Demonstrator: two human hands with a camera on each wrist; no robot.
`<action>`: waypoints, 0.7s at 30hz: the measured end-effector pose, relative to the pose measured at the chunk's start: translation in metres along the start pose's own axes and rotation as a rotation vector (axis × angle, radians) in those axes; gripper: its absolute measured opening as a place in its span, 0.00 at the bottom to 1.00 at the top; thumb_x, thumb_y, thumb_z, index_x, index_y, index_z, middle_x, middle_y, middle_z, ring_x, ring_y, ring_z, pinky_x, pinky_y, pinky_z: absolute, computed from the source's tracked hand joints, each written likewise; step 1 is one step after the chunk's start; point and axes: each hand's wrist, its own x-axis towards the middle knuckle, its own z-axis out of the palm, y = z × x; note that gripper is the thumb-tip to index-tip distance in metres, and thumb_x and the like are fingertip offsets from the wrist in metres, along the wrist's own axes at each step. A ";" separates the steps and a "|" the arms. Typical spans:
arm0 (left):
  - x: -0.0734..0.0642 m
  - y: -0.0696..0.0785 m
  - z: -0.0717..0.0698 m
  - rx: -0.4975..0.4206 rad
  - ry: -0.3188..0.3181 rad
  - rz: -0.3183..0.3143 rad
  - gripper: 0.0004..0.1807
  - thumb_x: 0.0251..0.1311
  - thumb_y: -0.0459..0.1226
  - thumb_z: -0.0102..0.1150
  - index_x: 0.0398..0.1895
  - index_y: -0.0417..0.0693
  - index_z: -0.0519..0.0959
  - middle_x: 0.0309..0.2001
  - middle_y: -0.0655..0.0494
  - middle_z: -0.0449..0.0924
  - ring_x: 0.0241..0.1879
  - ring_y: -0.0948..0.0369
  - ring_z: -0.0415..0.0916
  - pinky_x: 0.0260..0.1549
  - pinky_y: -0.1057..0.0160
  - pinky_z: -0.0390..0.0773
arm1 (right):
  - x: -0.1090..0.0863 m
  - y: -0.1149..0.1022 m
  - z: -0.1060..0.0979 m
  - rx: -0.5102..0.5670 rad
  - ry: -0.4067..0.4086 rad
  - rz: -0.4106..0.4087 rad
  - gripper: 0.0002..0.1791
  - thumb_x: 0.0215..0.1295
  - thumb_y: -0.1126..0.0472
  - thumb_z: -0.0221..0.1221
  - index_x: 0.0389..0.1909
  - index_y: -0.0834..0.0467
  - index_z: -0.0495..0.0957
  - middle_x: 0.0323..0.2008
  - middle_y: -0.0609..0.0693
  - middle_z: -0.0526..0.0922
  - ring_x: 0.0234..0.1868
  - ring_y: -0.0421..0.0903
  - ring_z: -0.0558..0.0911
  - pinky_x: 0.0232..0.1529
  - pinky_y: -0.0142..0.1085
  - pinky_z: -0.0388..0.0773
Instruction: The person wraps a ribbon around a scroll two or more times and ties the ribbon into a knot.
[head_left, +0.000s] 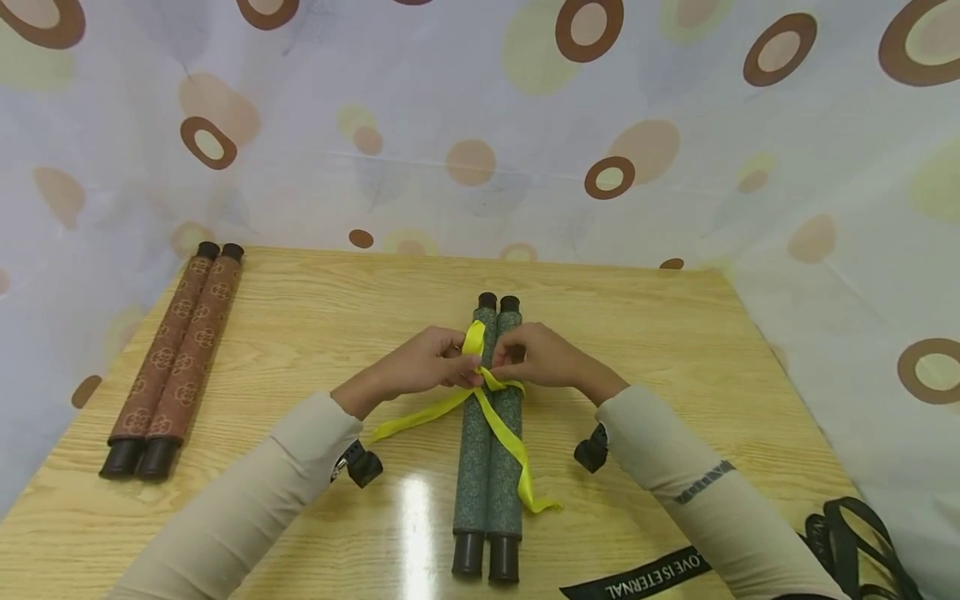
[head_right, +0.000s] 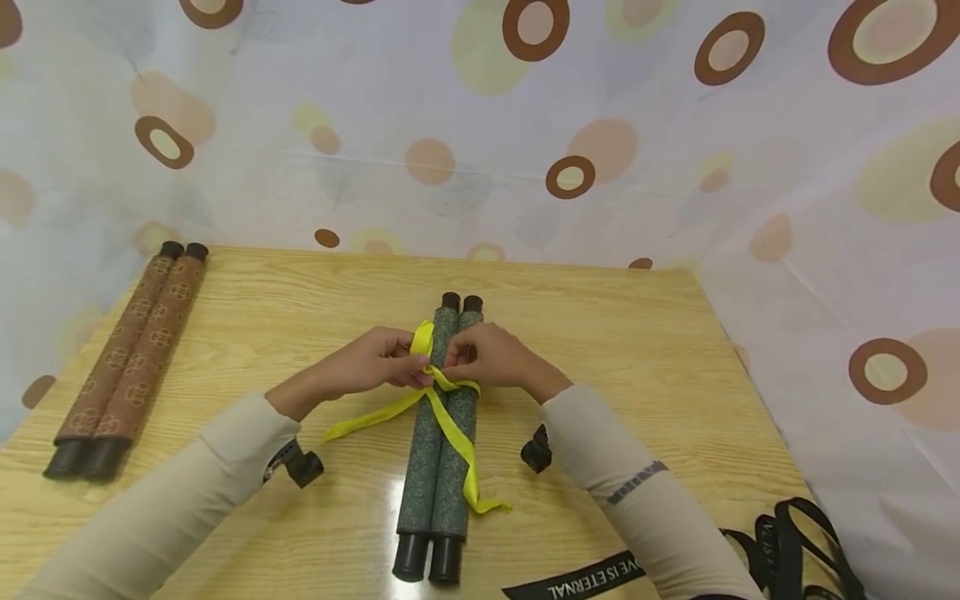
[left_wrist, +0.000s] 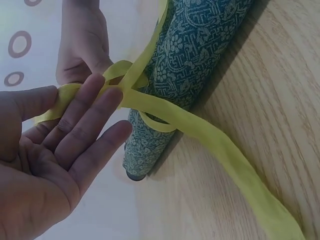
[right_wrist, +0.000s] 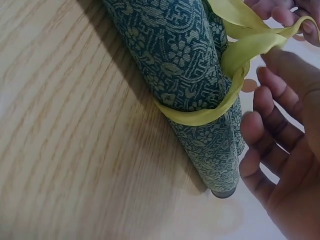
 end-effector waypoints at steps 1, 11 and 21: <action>0.000 0.000 0.000 -0.006 0.003 -0.003 0.11 0.76 0.37 0.48 0.47 0.37 0.78 0.44 0.39 0.88 0.48 0.49 0.87 0.52 0.44 0.82 | 0.000 0.001 0.000 0.027 -0.008 -0.015 0.04 0.66 0.62 0.64 0.31 0.56 0.84 0.28 0.49 0.85 0.25 0.38 0.78 0.31 0.32 0.77; 0.003 -0.005 0.004 -0.046 0.006 0.009 0.12 0.76 0.36 0.48 0.47 0.35 0.77 0.45 0.39 0.87 0.47 0.51 0.87 0.53 0.46 0.82 | -0.002 0.002 0.004 0.190 -0.107 -0.128 0.06 0.66 0.67 0.63 0.36 0.65 0.87 0.34 0.60 0.89 0.32 0.39 0.85 0.38 0.33 0.84; 0.008 -0.009 0.008 -0.159 0.002 0.048 0.13 0.76 0.33 0.46 0.50 0.30 0.75 0.47 0.34 0.84 0.43 0.59 0.86 0.53 0.50 0.82 | -0.002 -0.003 0.007 0.203 -0.117 -0.120 0.05 0.64 0.68 0.64 0.34 0.66 0.86 0.32 0.60 0.87 0.28 0.33 0.80 0.35 0.30 0.81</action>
